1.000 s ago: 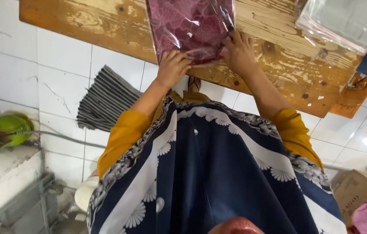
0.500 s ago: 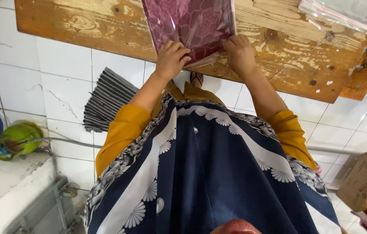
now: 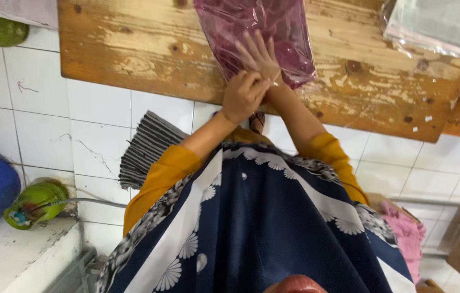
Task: The person folds patterned fabric pieces and places them into clear plastic zip-lock bags on a wooden table. The person smooths the fabric inside the bags and seals them, repeating the process for multiple items.
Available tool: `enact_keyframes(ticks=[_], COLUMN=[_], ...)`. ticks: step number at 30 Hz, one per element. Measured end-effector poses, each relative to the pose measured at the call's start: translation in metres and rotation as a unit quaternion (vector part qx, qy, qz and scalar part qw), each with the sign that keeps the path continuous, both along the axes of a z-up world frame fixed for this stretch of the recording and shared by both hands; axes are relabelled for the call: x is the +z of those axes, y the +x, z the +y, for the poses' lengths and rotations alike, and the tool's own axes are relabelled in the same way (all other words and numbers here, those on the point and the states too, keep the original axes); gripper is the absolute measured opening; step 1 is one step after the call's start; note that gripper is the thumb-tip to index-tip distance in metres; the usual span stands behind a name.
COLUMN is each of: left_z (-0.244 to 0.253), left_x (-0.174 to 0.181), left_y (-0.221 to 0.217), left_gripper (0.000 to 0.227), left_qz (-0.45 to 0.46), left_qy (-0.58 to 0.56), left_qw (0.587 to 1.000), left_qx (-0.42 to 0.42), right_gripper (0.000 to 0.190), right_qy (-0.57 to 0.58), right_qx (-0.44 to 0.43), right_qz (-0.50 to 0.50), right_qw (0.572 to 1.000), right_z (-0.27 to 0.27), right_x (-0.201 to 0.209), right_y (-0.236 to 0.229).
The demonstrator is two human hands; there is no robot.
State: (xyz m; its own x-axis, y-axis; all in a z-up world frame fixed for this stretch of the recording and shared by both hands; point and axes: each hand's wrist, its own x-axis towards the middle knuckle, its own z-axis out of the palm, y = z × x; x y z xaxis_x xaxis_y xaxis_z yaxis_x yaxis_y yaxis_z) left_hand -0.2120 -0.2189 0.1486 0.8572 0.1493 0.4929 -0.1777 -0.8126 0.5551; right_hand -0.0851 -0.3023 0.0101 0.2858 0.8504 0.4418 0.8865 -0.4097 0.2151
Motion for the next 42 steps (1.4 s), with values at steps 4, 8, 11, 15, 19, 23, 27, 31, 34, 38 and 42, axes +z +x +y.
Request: enact_keyframes(ticks=[4, 8, 11, 15, 19, 23, 27, 31, 34, 38, 42], left_z=[0.010, 0.009, 0.021, 0.076, 0.145, 0.176, 0.201, 0.210, 0.215, 0.231, 0.240], left_x=[0.005, -0.005, -0.010, -0.025, -0.078, -0.136, -0.175, -0.190, -0.193, -0.186, -0.176], left_y=[-0.003, -0.010, -0.014, -0.021, -0.004, 0.040, 0.086, 0.106, 0.098, 0.104, 0.115], left_gripper=[0.015, 0.011, 0.023, 0.039, 0.066, 0.085, 0.077, 0.071, 0.046, 0.033, 0.044], left_qz=[0.013, 0.022, 0.019, 0.043, 0.217, 0.293, 0.155, 0.228, 0.220, 0.215, 0.181], left_qy=[-0.021, -0.045, -0.048, -0.169, -0.356, -0.359, -0.260, -0.342, -0.349, -0.363, -0.181], left_qw=[0.999, 0.997, 0.997, 0.984, 0.886, 0.852, 0.926, 0.874, 0.872, 0.862, 0.935], left_qx=[-0.032, -0.055, -0.055, 0.043, 0.204, 0.244, 0.225, 0.260, 0.264, 0.281, 0.245], right_gripper=[0.062, 0.061, 0.060, 0.065, 0.064, 0.066, 0.064, 0.069, 0.068, 0.073, 0.073], right_qy=[-0.042, -0.078, -0.106, -0.059, -0.081, -0.080, -0.312, -0.267, -0.286, -0.311, -0.002], right_qx=[0.010, -0.058, -0.079, -0.009, -0.018, -0.026, -0.174, -0.123, -0.089, 0.019, 0.022], right_qz=[0.240, 0.307, 0.371, 0.317, 0.332, 0.206, 0.438, 0.369, 0.336, 0.353, 0.060], right_qw=[0.970, 0.947, 0.919, 0.947, 0.940, 0.975, 0.825, 0.882, 0.893, 0.882, 0.998], right_z=[0.063, 0.113, 0.135, 0.114, 0.081, 0.049, 0.028, 0.059, 0.095, 0.103, 0.082], right_x=[-0.033, -0.020, -0.008, -0.005, 0.000, 0.019, 0.033, 0.038, 0.036, 0.029, 0.006], right_y=[0.032, 0.040, 0.042, 0.034, 0.023, 0.020, 0.014, 0.027, 0.029, 0.036, 0.036])
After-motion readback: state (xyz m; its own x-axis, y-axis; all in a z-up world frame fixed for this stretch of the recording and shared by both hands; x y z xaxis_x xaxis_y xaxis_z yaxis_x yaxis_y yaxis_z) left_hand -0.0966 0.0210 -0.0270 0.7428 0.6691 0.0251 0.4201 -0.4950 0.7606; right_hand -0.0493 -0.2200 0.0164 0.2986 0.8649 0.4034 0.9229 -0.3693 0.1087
